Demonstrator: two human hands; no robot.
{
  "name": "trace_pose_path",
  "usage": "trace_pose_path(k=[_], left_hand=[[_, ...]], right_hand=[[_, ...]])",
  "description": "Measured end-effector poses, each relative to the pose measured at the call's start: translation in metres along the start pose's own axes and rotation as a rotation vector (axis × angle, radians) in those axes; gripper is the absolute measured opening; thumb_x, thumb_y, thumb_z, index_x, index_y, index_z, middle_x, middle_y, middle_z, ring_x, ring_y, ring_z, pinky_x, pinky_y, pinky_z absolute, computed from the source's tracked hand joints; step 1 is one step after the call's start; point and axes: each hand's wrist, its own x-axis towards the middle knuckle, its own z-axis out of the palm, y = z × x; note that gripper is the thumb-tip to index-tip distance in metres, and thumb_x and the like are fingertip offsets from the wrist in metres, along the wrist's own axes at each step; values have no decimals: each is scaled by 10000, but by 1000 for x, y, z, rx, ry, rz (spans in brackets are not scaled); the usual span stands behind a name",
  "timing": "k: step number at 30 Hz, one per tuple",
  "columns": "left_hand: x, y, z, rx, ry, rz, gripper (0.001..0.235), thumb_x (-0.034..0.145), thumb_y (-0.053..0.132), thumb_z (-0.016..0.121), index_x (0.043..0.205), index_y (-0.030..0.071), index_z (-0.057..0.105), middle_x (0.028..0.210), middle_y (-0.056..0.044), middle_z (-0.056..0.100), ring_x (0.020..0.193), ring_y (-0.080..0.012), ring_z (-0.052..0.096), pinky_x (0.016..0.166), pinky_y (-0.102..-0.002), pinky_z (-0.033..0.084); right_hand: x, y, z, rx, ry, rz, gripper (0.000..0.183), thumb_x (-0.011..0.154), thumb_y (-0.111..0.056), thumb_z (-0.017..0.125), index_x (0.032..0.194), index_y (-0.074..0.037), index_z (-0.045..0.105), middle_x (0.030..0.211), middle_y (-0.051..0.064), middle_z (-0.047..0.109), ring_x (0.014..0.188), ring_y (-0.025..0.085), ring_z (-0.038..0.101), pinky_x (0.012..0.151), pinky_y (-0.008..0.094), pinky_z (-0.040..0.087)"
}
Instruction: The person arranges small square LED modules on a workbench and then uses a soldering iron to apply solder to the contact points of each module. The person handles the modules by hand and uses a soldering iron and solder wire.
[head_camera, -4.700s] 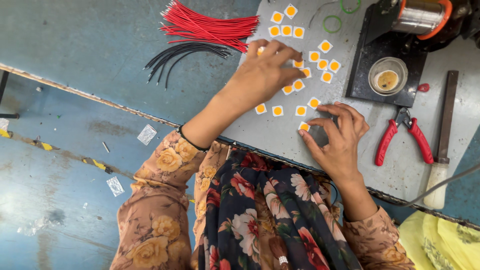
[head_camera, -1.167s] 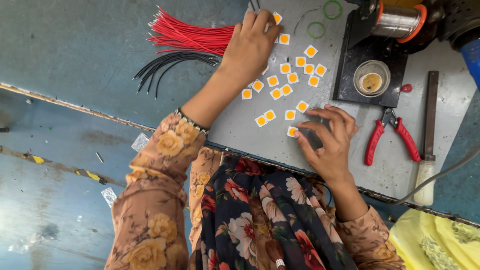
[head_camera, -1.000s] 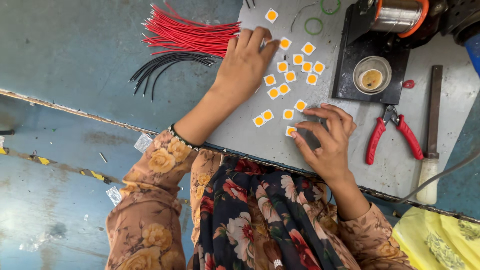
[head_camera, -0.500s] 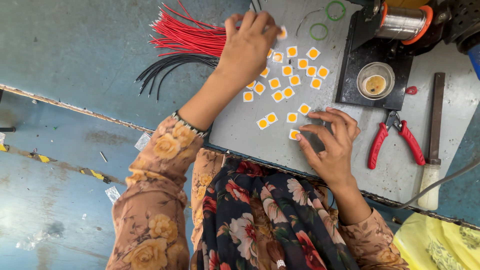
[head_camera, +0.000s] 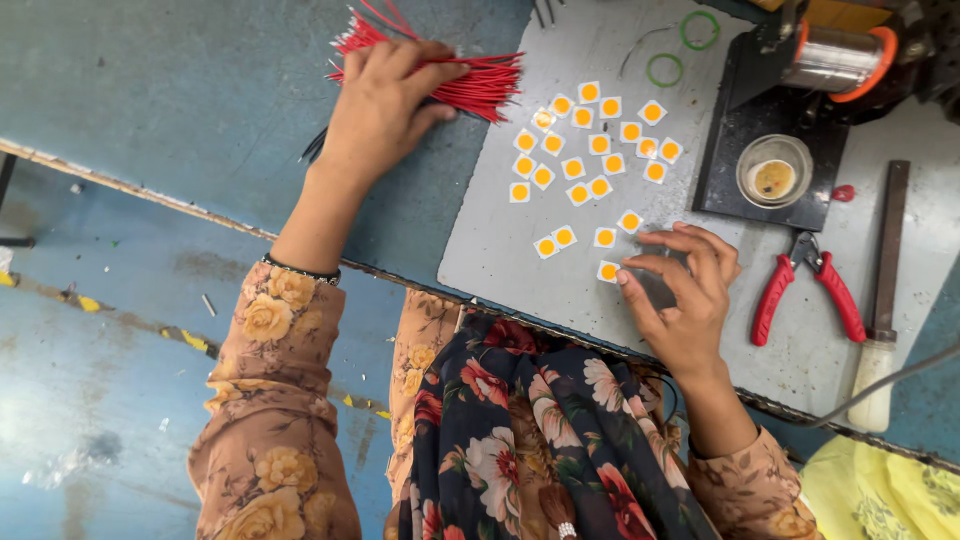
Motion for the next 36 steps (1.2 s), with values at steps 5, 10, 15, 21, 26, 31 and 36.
trace_pose_path(k=[5,10,15,21,26,31,36], left_hand=[[2,-1,3,-27,37,-64,399,946,263,821,1316,165,706,1362,10,646,1257,-247,545,1092,-452,364],[-1,52,-10,-125,69,-93,413,977,296,814,1331,130,681,1342,-54,609,1234,-321,513,1018,-485,354],[-26,134,3,-203,-40,96,348,877,297,795,1197,195,703,1141,1,606,1146,-251,539,1027,-532,341],[-26,157,20,-132,-33,6,281,904,290,775,1165,204,713,1070,33,610,1129,-185,549,1055,-536,310],[-19,155,30,-114,-9,-11,276,935,261,759,1196,189,704,1084,24,612,1152,-192,546,1070,-527,312],[-31,174,26,-176,-49,10,278,900,293,758,1151,185,707,1087,3,613,1121,-245,533,959,-542,295],[-34,199,32,-89,-88,135,261,913,235,744,1171,226,707,1113,51,603,1188,-163,549,1118,-521,319]], right_hand=[[-14,31,-19,585,219,149,112,1058,-202,732,1021,-104,690,1076,68,705,1049,233,656,1007,365,522],[-11,74,-43,1085,565,299,302,1179,-180,740,1310,-68,492,983,104,625,884,212,638,812,340,551],[8,108,-58,826,670,200,658,1091,-233,750,1513,-143,252,1066,98,650,768,194,668,643,311,584],[41,138,-69,458,592,128,573,1177,-148,702,1627,-4,378,1080,150,640,847,208,657,711,338,597],[66,137,-75,404,581,103,442,1199,-125,651,1550,40,439,1132,169,646,913,216,693,750,364,630],[81,131,-72,323,589,16,369,1254,-140,612,1534,53,469,1132,175,669,915,218,736,680,341,627],[67,153,-83,170,648,251,413,1179,-290,533,1043,76,669,975,152,787,771,212,817,579,286,503]])
